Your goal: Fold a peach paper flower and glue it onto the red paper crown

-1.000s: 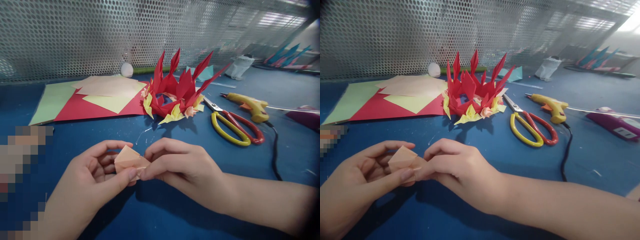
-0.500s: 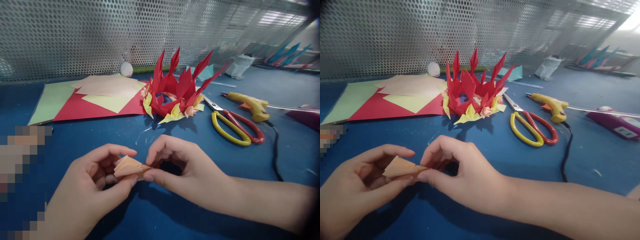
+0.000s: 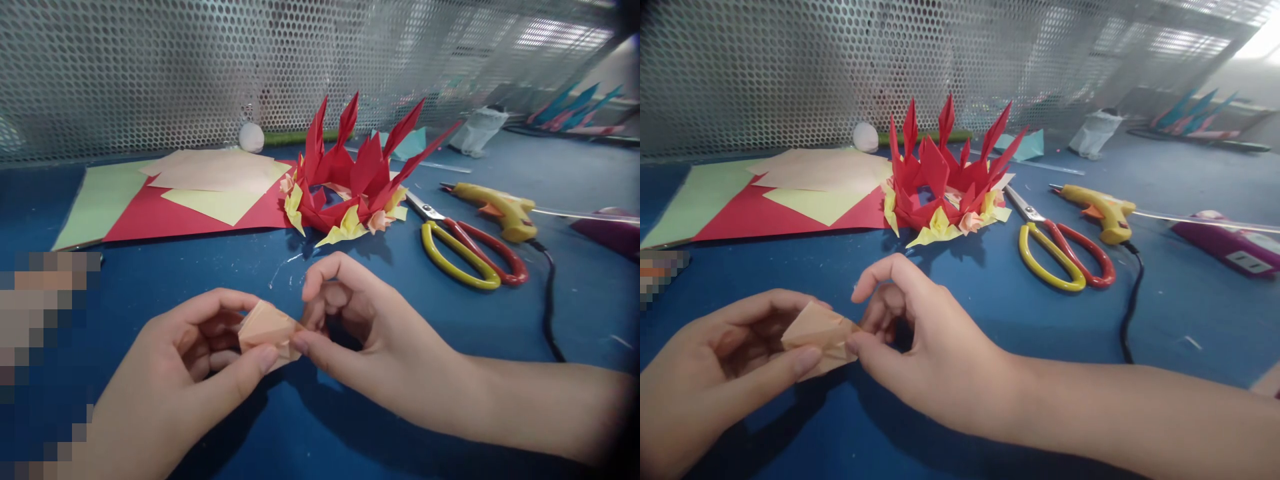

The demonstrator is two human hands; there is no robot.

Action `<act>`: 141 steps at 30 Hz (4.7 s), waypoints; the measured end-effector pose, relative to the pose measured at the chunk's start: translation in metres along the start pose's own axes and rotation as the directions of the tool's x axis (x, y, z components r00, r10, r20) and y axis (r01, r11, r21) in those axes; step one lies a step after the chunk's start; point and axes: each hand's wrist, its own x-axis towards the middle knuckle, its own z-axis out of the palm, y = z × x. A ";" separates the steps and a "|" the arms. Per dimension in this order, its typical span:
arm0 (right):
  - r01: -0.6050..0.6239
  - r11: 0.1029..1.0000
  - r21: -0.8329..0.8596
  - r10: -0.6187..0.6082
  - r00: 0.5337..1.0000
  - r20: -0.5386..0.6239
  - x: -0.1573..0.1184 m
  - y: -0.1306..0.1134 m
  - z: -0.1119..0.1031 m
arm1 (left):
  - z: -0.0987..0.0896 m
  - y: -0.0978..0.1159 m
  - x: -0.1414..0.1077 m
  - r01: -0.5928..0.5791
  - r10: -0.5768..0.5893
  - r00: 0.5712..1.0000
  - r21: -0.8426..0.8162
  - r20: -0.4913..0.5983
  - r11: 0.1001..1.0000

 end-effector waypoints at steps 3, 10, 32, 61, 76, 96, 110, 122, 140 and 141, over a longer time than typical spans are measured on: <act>0.084 0.996 -0.004 -0.084 0.996 -0.025 0.002 0.002 -0.001 | -0.006 -0.003 0.003 -0.040 0.036 0.998 0.079 0.059 0.996; 0.123 0.986 -0.112 -0.127 0.992 -0.028 0.003 0.001 -0.002 | -0.014 -0.012 0.011 -0.068 0.069 0.987 -0.009 0.148 0.998; -0.017 0.997 0.080 0.011 0.998 0.067 0.003 -0.002 -0.003 | -0.003 -0.009 -0.007 -0.180 0.177 0.984 0.124 0.035 0.976; 0.287 0.930 -0.228 -0.289 0.957 0.025 0.000 0.003 -0.006 | -0.010 -0.012 0.001 -0.295 0.262 0.953 0.278 0.150 0.914; 0.512 0.736 -0.442 -0.507 0.850 0.141 -0.004 0.007 -0.011 | -0.001 -0.007 -0.006 -0.057 0.058 0.998 0.054 -0.003 0.997; 0.479 0.818 -0.319 -0.463 0.877 0.129 0.000 0.003 -0.010 | -0.021 -0.007 0.016 -0.177 0.135 0.954 0.140 0.266 0.974; 0.061 0.994 -0.096 -0.061 0.998 0.005 -0.001 0.003 -0.002 | -0.007 -0.009 0.003 -0.073 0.070 0.996 0.062 0.055 0.995; 0.066 0.949 -0.309 -0.071 0.997 -0.005 -0.001 0.000 -0.001 | -0.008 -0.006 0.003 -0.037 0.039 0.999 0.077 -0.032 0.996; 0.023 0.968 -0.252 -0.019 1.000 0.018 0.000 -0.003 0.000 | -0.006 -0.006 0.004 -0.075 0.076 0.996 0.036 -0.034 0.997; 0.021 0.968 -0.248 -0.019 1.000 0.011 0.000 -0.003 0.000 | -0.006 -0.006 0.003 -0.050 0.051 0.998 0.020 -0.027 0.999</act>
